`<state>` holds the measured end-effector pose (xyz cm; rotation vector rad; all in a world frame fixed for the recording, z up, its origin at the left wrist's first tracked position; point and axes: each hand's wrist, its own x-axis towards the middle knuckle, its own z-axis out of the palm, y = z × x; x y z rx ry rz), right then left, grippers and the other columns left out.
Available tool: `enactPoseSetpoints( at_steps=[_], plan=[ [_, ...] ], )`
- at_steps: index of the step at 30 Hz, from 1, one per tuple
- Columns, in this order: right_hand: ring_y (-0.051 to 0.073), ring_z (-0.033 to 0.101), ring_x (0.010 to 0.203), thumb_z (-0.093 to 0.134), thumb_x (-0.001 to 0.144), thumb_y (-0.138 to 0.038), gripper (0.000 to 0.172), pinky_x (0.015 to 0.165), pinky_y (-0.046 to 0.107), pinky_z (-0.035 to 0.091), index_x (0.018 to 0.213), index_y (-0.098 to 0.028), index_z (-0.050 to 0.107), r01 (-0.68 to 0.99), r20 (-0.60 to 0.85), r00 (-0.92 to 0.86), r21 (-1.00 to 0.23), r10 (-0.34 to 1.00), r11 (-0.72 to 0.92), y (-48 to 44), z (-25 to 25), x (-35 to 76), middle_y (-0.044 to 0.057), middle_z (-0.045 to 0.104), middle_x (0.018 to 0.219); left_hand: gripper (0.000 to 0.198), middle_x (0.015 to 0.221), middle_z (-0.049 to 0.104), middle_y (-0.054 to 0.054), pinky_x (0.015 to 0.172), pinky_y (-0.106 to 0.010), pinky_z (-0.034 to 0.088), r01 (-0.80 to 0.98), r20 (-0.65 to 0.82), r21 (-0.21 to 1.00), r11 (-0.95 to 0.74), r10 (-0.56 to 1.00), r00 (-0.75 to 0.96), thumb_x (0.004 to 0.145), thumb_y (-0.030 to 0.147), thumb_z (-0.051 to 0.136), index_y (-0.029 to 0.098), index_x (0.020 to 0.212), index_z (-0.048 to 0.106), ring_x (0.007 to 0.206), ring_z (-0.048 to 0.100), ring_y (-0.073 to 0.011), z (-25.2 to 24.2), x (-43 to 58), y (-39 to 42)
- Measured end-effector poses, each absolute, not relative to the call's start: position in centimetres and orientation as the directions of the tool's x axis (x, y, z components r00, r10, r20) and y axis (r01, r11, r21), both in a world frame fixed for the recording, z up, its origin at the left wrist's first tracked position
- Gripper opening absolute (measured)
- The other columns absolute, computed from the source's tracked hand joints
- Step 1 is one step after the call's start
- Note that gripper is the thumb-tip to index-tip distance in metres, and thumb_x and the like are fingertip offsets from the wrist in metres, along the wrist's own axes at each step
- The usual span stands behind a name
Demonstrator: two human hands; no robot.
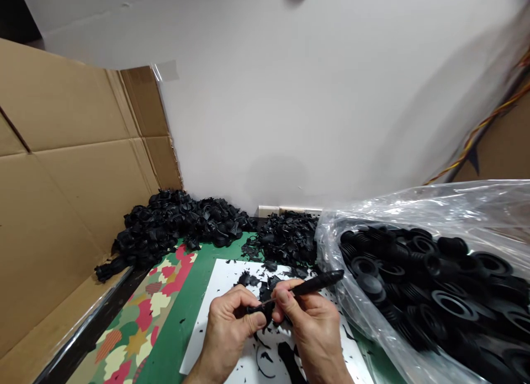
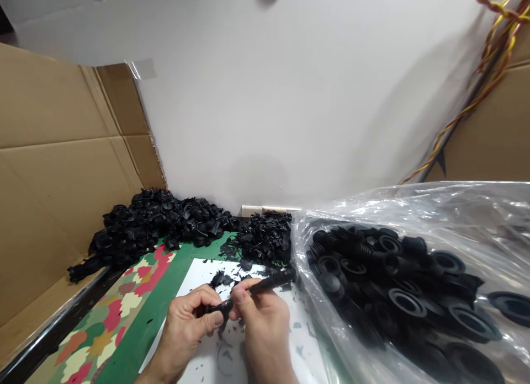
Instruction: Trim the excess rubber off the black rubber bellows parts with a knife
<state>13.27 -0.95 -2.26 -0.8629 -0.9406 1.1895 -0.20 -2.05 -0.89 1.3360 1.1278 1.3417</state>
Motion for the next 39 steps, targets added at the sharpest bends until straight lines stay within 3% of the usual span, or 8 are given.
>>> enactPoseSetpoints(
  at_steps=[13, 31, 39],
  plan=[
    [0.013, 0.051, 0.046, 0.073, 0.065, -0.048, 0.034, 0.051, 0.024, 0.04, 0.062, -0.016, 0.062, -0.414, 0.022, 0.002, -0.91, 1.0, 0.021, -1.0, -0.9, 13.5, -0.001, 0.057, 0.047, 0.006, 0.059, 0.056, 0.002, 0.054, -0.022, 0.038, -0.02, 0.18, 0.983, -0.18, 0.984, -0.022, 0.059, 0.015, 0.075, 0.019, 0.06, 0.072, 0.053, 0.047, -0.011, -0.9, -0.2, -2.2],
    [0.013, 0.052, 0.053, 0.066, 0.076, -0.045, 0.029, 0.054, 0.023, 0.04, 0.069, -0.017, 0.062, -0.313, 0.128, -0.037, -0.943, 0.991, 0.11, -1.1, -1.5, 14.5, -0.001, 0.058, 0.054, 0.007, 0.061, 0.061, -0.001, 0.058, -0.025, 0.04, 0.072, 0.234, 0.97, -0.231, 0.972, -0.032, 0.059, 0.013, 0.076, 0.019, 0.06, 0.073, 0.06, 0.055, -0.0159, -0.7, -0.2, -2.3],
    [0.014, 0.052, 0.047, 0.069, 0.072, -0.043, 0.027, 0.047, 0.024, 0.04, 0.066, -0.017, 0.062, -0.287, 0.23, 0.004, -0.932, 0.973, 0.221, -1.2, -1.3, 14.2, -0.001, 0.056, 0.052, 0.009, 0.062, 0.061, -0.001, 0.058, -0.025, 0.041, 0.124, 0.239, 0.965, -0.231, 0.97, -0.052, 0.06, 0.01, 0.073, 0.019, 0.06, 0.072, 0.061, 0.055, -0.0165, -0.5, 0.1, -2.4]
  ],
)
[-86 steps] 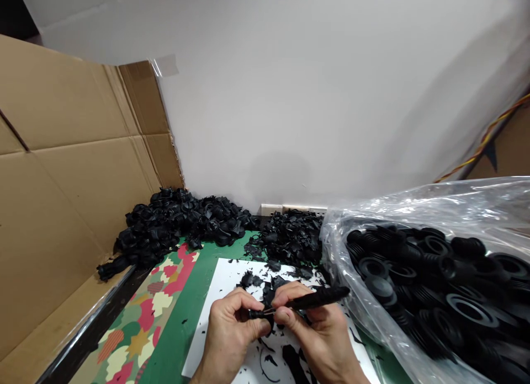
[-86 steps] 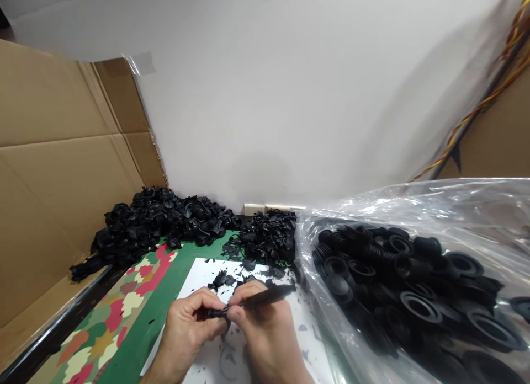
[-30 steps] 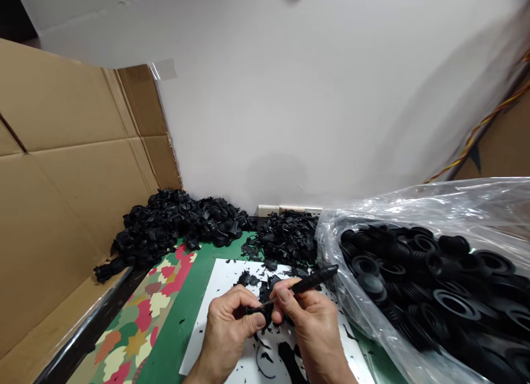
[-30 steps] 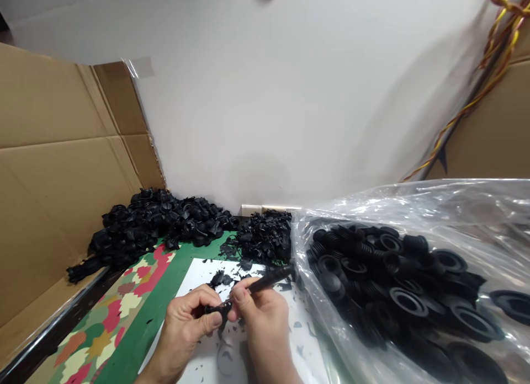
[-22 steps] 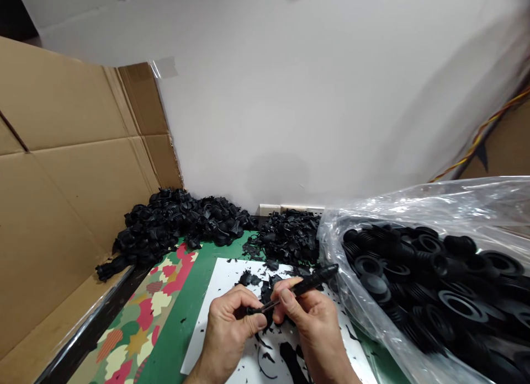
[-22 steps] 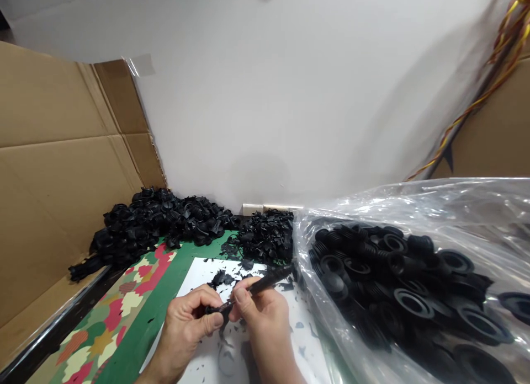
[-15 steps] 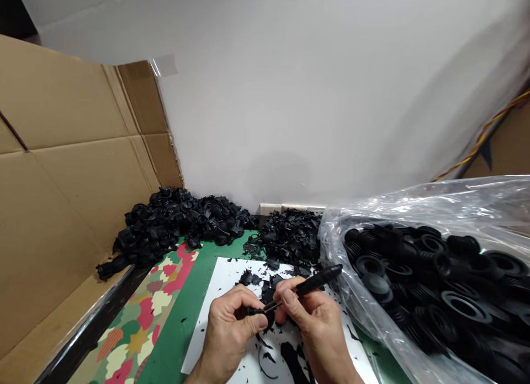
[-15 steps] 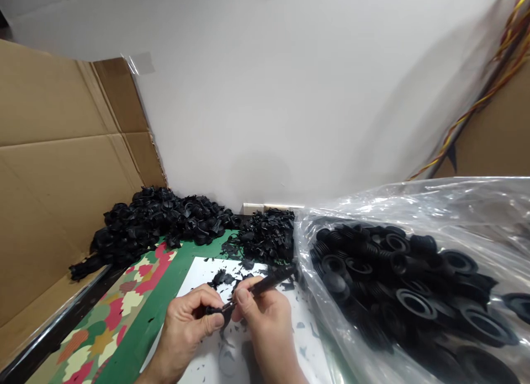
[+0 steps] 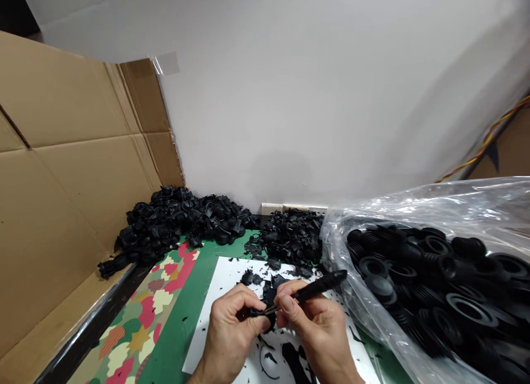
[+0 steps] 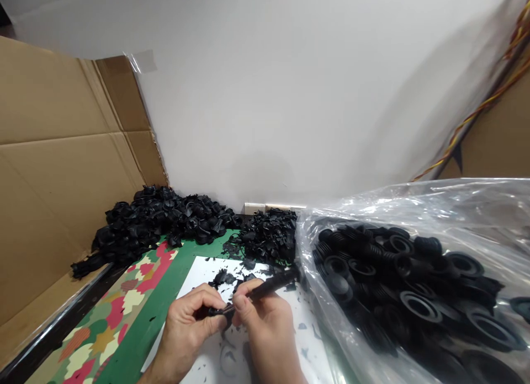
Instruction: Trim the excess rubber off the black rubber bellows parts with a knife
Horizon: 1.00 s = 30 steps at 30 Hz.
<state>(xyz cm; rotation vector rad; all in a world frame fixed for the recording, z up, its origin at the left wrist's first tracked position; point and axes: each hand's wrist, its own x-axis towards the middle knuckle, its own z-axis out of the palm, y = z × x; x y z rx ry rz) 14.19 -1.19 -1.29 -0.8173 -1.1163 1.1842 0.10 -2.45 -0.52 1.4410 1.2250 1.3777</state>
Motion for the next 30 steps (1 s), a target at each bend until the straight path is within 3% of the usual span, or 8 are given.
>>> enactPoseSetpoints(
  at_steps=[7, 12, 15, 20, 25, 30],
  plan=[
    [0.014, 0.052, 0.049, 0.065, 0.078, -0.033, 0.019, 0.046, 0.024, 0.042, 0.068, -0.018, 0.063, -0.25, 0.355, -0.003, -0.905, 0.935, 0.343, -1.5, -1.3, 14.1, -0.001, 0.056, 0.058, 0.009, 0.062, 0.06, -0.001, 0.056, -0.025, 0.041, 0.136, 0.224, 0.968, -0.213, 0.972, -0.069, 0.06, 0.01, 0.073, 0.018, 0.06, 0.071, 0.06, 0.055, -0.0164, -0.8, 0.1, -2.4],
    [0.016, 0.058, 0.063, 0.061, 0.082, -0.019, 0.01, 0.057, 0.025, 0.046, 0.072, -0.021, 0.064, -0.114, 0.565, 0.003, -0.82, 0.825, 0.562, -1.5, -1.7, 14.1, 0.001, 0.06, 0.068, 0.007, 0.061, 0.058, 0.0, 0.054, -0.025, 0.04, 0.149, 0.207, 0.97, -0.194, 0.976, -0.075, 0.059, 0.012, 0.075, 0.017, 0.059, 0.07, 0.059, 0.052, -0.0155, -1.2, 0.0, -2.4],
    [0.015, 0.056, 0.059, 0.059, 0.083, -0.017, 0.011, 0.054, 0.025, 0.045, 0.074, -0.022, 0.063, -0.059, 0.613, 0.001, -0.789, 0.79, 0.612, -1.5, -1.9, 14.1, 0.0, 0.059, 0.066, 0.007, 0.061, 0.058, 0.0, 0.054, -0.025, 0.04, 0.158, 0.191, 0.971, -0.178, 0.979, -0.071, 0.06, 0.013, 0.075, 0.018, 0.06, 0.07, 0.059, 0.052, -0.0158, -1.2, 0.0, -2.5],
    [0.014, 0.054, 0.051, 0.06, 0.082, -0.026, 0.014, 0.05, 0.025, 0.043, 0.07, -0.02, 0.063, 0.028, 0.504, 0.126, -0.863, 0.855, 0.504, -1.2, -1.9, 14.7, 0.0, 0.058, 0.059, 0.007, 0.061, 0.059, -0.001, 0.056, -0.026, 0.04, 0.182, 0.192, 0.967, -0.177, 0.979, -0.071, 0.058, 0.011, 0.073, 0.018, 0.058, 0.071, 0.06, 0.053, -0.0167, -0.7, 0.2, -2.6],
    [0.015, 0.054, 0.047, 0.065, 0.078, -0.04, 0.023, 0.049, 0.026, 0.043, 0.071, -0.018, 0.062, -0.202, 0.27, 0.037, -0.941, 0.962, 0.271, -0.5, -2.1, 15.2, -0.001, 0.057, 0.051, 0.007, 0.059, 0.055, 0.001, 0.054, -0.025, 0.036, 0.217, 0.138, 0.97, -0.112, 0.985, -0.107, 0.055, 0.011, 0.07, 0.017, 0.058, 0.07, 0.056, 0.048, -0.015, -0.8, 0.3, -2.6],
    [0.013, 0.052, 0.048, 0.068, 0.075, -0.038, 0.022, 0.047, 0.025, 0.043, 0.072, -0.017, 0.065, -0.296, 0.284, -0.065, -0.921, 0.957, 0.253, -0.8, -1.7, 14.7, 0.0, 0.059, 0.06, 0.004, 0.058, 0.051, 0.002, 0.05, -0.024, 0.031, 0.218, 0.072, 0.975, -0.049, 0.992, -0.099, 0.056, 0.015, 0.072, 0.016, 0.058, 0.069, 0.054, 0.043, -0.0131, -1.4, 0.1, -2.5]
  ],
)
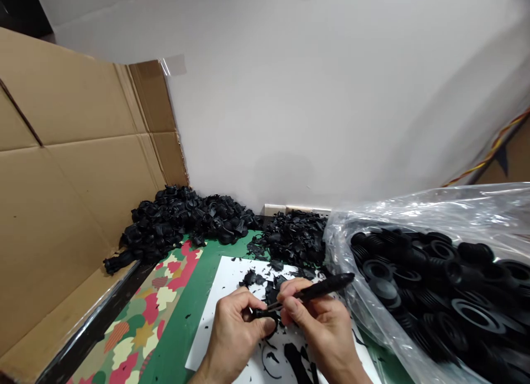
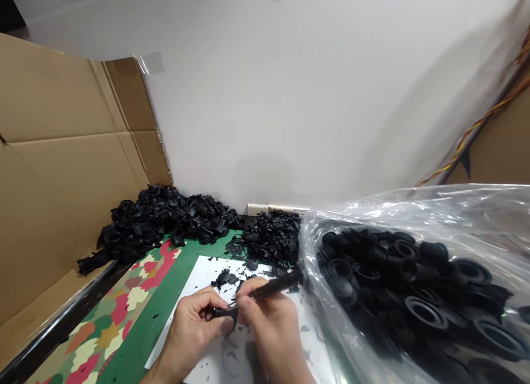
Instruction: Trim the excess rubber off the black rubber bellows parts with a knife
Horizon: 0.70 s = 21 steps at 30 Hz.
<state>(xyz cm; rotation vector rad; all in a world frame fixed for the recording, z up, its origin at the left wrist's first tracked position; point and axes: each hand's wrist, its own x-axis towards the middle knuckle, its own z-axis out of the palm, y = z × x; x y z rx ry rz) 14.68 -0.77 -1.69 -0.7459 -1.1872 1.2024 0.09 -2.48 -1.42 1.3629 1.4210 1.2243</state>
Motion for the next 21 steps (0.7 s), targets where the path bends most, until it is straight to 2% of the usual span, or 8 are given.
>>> enactPoseSetpoints(
  at_steps=[4, 8, 15, 18, 21],
  plan=[
    [0.013, 0.052, 0.049, 0.07, 0.073, -0.035, 0.018, 0.047, 0.025, 0.045, 0.071, -0.018, 0.066, -0.252, 0.356, -0.042, -0.908, 0.933, 0.335, -1.21, -1.54, 14.25, 0.002, 0.061, 0.067, 0.011, 0.06, 0.051, 0.002, 0.05, -0.024, 0.03, 0.243, 0.084, 0.968, -0.062, 0.993, -0.078, 0.058, 0.021, 0.077, 0.016, 0.06, 0.068, 0.054, 0.041, -0.0128, -1.67, 0.0, -2.5],
    [0.016, 0.057, 0.057, 0.067, 0.077, -0.031, 0.013, 0.052, 0.026, 0.047, 0.074, -0.019, 0.067, -0.16, 0.413, -0.068, -0.903, 0.908, 0.398, -1.27, -1.86, 14.25, 0.003, 0.062, 0.069, 0.021, 0.06, 0.05, 0.001, 0.049, -0.024, 0.027, 0.309, 0.115, 0.947, -0.093, 0.992, -0.054, 0.061, 0.034, 0.079, 0.015, 0.059, 0.068, 0.054, 0.039, -0.0131, -1.33, 0.15, -2.65],
    [0.019, 0.061, 0.062, 0.063, 0.08, -0.028, 0.01, 0.057, 0.028, 0.048, 0.073, -0.021, 0.067, -0.03, 0.528, -0.082, -0.849, 0.845, 0.528, -1.2, -1.86, 14.36, 0.003, 0.065, 0.067, 0.03, 0.059, 0.049, 0.001, 0.049, -0.024, 0.027, 0.36, 0.126, 0.928, -0.097, 0.99, -0.058, 0.061, 0.043, 0.078, 0.016, 0.057, 0.066, 0.054, 0.039, -0.0133, -1.15, 0.2, -2.61],
    [0.018, 0.06, 0.06, 0.061, 0.081, -0.023, 0.009, 0.056, 0.027, 0.047, 0.073, -0.022, 0.065, 0.03, 0.569, -0.1, -0.818, 0.816, 0.574, -1.45, -2.0, 14.06, 0.002, 0.064, 0.067, 0.029, 0.058, 0.047, 0.002, 0.048, -0.024, 0.025, 0.381, 0.135, 0.919, -0.101, 0.989, -0.063, 0.063, 0.042, 0.076, 0.015, 0.057, 0.066, 0.052, 0.037, -0.0125, -1.28, 0.16, -2.63],
    [0.017, 0.059, 0.058, 0.055, 0.084, -0.02, 0.015, 0.052, 0.025, 0.047, 0.072, -0.022, 0.064, 0.119, 0.611, -0.137, -0.771, 0.779, 0.626, -1.36, -2.24, 14.07, 0.003, 0.063, 0.067, 0.018, 0.057, 0.049, 0.001, 0.049, -0.024, 0.028, 0.412, 0.173, 0.9, -0.14, 0.984, -0.044, 0.064, 0.028, 0.074, 0.016, 0.055, 0.065, 0.053, 0.041, -0.0134, -1.22, 0.4, -2.91]
  ],
)
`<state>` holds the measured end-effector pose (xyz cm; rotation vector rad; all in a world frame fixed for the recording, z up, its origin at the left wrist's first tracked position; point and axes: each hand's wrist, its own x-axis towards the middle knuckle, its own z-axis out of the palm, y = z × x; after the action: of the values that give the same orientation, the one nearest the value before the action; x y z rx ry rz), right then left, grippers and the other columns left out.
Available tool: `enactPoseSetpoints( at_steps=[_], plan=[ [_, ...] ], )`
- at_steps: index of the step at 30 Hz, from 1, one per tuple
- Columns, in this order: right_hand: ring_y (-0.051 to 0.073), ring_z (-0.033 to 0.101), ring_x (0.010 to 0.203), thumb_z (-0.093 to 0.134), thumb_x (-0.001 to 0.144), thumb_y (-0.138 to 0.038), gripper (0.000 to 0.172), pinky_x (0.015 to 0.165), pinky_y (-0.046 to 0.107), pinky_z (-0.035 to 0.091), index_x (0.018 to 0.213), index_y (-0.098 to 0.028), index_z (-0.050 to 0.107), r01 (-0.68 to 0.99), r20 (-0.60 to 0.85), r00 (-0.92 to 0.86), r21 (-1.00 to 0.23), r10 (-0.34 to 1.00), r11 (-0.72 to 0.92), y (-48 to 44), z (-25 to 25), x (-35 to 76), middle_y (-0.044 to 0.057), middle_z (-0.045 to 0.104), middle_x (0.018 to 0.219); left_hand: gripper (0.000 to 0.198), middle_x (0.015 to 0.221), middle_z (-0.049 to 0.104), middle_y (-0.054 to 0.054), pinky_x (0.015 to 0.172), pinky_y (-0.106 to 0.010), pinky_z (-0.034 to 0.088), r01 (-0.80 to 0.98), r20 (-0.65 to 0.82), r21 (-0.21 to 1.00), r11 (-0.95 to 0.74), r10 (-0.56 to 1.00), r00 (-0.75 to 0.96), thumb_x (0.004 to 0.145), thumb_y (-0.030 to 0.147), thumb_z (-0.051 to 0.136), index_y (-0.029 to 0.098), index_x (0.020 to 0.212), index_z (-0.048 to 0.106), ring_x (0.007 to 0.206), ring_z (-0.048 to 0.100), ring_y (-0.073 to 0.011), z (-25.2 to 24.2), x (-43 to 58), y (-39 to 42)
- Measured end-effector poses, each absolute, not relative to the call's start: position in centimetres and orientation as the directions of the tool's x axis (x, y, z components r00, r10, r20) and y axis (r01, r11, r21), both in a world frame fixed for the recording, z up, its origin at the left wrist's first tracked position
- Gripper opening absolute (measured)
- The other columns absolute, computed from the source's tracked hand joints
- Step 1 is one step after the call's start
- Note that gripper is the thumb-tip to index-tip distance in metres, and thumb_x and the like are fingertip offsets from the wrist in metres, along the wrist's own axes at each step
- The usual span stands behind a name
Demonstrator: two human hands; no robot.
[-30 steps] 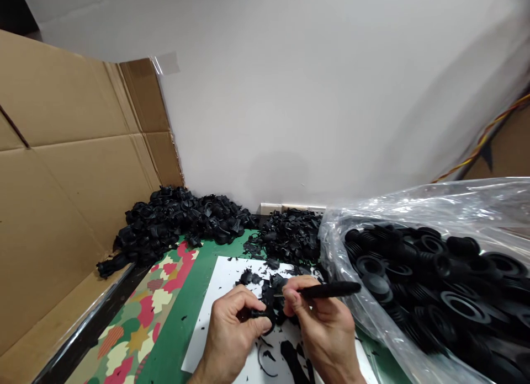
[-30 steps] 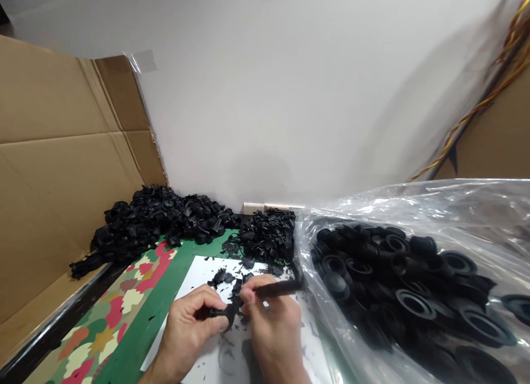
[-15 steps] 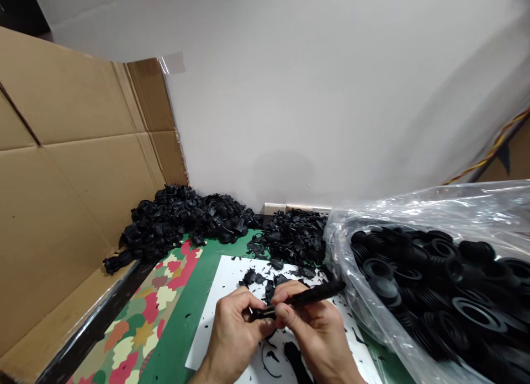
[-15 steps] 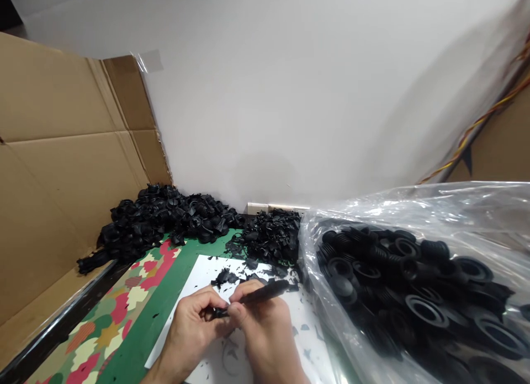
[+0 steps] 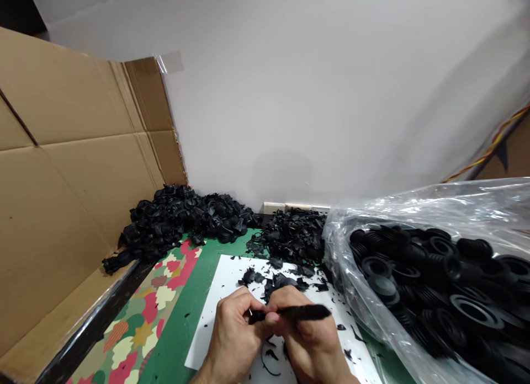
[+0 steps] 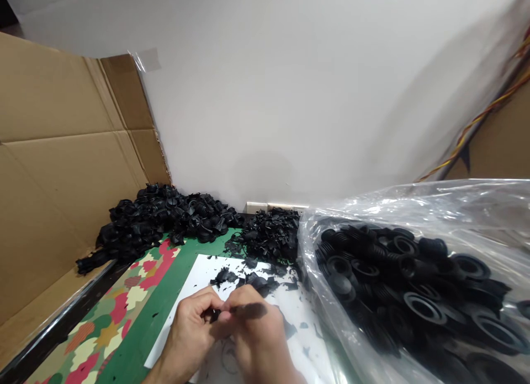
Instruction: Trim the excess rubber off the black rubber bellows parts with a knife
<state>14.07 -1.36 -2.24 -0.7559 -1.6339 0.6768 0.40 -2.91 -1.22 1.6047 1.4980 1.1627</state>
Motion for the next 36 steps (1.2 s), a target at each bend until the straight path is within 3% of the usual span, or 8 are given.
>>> enactPoseSetpoints(
  at_steps=[4, 6, 9, 12, 16, 26, 31, 36],
  plan=[
    [0.018, 0.061, 0.06, 0.052, 0.083, -0.018, 0.016, 0.055, 0.027, 0.047, 0.072, -0.022, 0.063, 0.261, 0.687, -0.006, -0.701, 0.727, 0.664, -0.1, -2.3, 15.5, 0.003, 0.064, 0.066, 0.012, 0.059, 0.053, 0.0, 0.053, -0.024, 0.033, 0.44, 0.22, 0.875, -0.201, 0.976, 0.008, 0.059, 0.006, 0.066, 0.017, 0.056, 0.064, 0.057, 0.049, -0.0156, -1.0, 0.9, -3.4],
    [0.017, 0.058, 0.054, 0.057, 0.082, -0.025, 0.012, 0.053, 0.028, 0.046, 0.072, -0.022, 0.062, 0.277, 0.596, 0.164, -0.793, 0.786, 0.543, 0.7, -2.4, 16.5, 0.001, 0.062, 0.06, 0.01, 0.06, 0.054, 0.0, 0.052, -0.025, 0.033, 0.444, 0.242, 0.868, -0.221, 0.97, 0.008, 0.059, 0.007, 0.066, 0.017, 0.059, 0.065, 0.057, 0.05, -0.0161, -0.9, 0.9, -3.4],
    [0.016, 0.054, 0.047, 0.061, 0.08, -0.039, 0.02, 0.05, 0.028, 0.044, 0.073, -0.02, 0.063, 0.132, 0.388, 0.271, -0.921, 0.881, 0.365, 1.5, -2.5, 17.3, -0.002, 0.057, 0.051, 0.005, 0.061, 0.054, -0.001, 0.051, -0.026, 0.033, 0.426, 0.248, 0.878, -0.218, 0.969, -0.015, 0.059, 0.011, 0.067, 0.016, 0.061, 0.066, 0.056, 0.048, -0.0163, -0.9, 0.8, -3.3],
    [0.017, 0.056, 0.05, 0.063, 0.076, -0.048, 0.03, 0.053, 0.029, 0.045, 0.075, -0.017, 0.063, -0.036, 0.275, 0.23, -0.956, 0.934, 0.29, 1.6, -2.6, 17.4, -0.001, 0.059, 0.053, 0.003, 0.06, 0.053, -0.001, 0.05, -0.026, 0.032, 0.399, 0.24, 0.894, -0.205, 0.97, -0.042, 0.059, 0.014, 0.068, 0.016, 0.061, 0.066, 0.055, 0.046, -0.0163, -0.9, 0.6, -3.1],
    [0.015, 0.056, 0.051, 0.065, 0.074, -0.051, 0.034, 0.053, 0.027, 0.046, 0.071, -0.017, 0.062, -0.17, 0.246, 0.142, -0.948, 0.959, 0.269, 1.2, -2.1, 16.9, -0.001, 0.058, 0.057, 0.004, 0.062, 0.052, -0.001, 0.05, -0.026, 0.031, 0.37, 0.225, 0.91, -0.185, 0.972, -0.066, 0.059, 0.015, 0.068, 0.016, 0.062, 0.065, 0.055, 0.044, -0.0157, -1.0, 0.7, -3.0],
    [0.016, 0.065, 0.057, 0.062, 0.08, -0.048, 0.03, 0.055, 0.026, 0.053, 0.077, -0.018, 0.06, -0.345, 0.22, -0.001, -0.916, 0.976, 0.206, 0.4, -1.8, 16.5, 0.001, 0.062, 0.074, 0.01, 0.064, 0.053, 0.0, 0.051, -0.025, 0.032, 0.256, 0.258, 0.939, -0.231, 0.963, -0.079, 0.056, 0.011, 0.07, 0.017, 0.064, 0.068, 0.058, 0.046, -0.0156, -1.2, 0.4, -2.8],
    [0.02, 0.068, 0.066, 0.056, 0.083, -0.051, 0.032, 0.06, 0.032, 0.054, 0.083, -0.019, 0.058, -0.256, 0.252, -0.021, -0.937, 0.968, 0.238, 0.3, -1.5, 16.3, 0.005, 0.063, 0.087, 0.017, 0.064, 0.056, 0.0, 0.056, -0.026, 0.037, 0.128, 0.181, 0.977, -0.169, 0.98, -0.087, 0.05, 0.007, 0.073, 0.018, 0.064, 0.071, 0.061, 0.05, -0.0164, -1.4, 0.3, -2.4],
    [0.02, 0.064, 0.064, 0.052, 0.083, -0.053, 0.035, 0.063, 0.034, 0.05, 0.081, -0.018, 0.057, -0.021, 0.275, -0.046, -0.961, 0.96, 0.275, 0.5, -1.5, 16.6, 0.004, 0.063, 0.077, 0.019, 0.061, 0.06, 0.001, 0.056, -0.025, 0.038, 0.064, 0.096, 0.994, -0.089, 0.99, -0.105, 0.048, 0.006, 0.073, 0.017, 0.063, 0.073, 0.059, 0.05, -0.0151, -1.0, 0.3, -2.2]
  ],
)
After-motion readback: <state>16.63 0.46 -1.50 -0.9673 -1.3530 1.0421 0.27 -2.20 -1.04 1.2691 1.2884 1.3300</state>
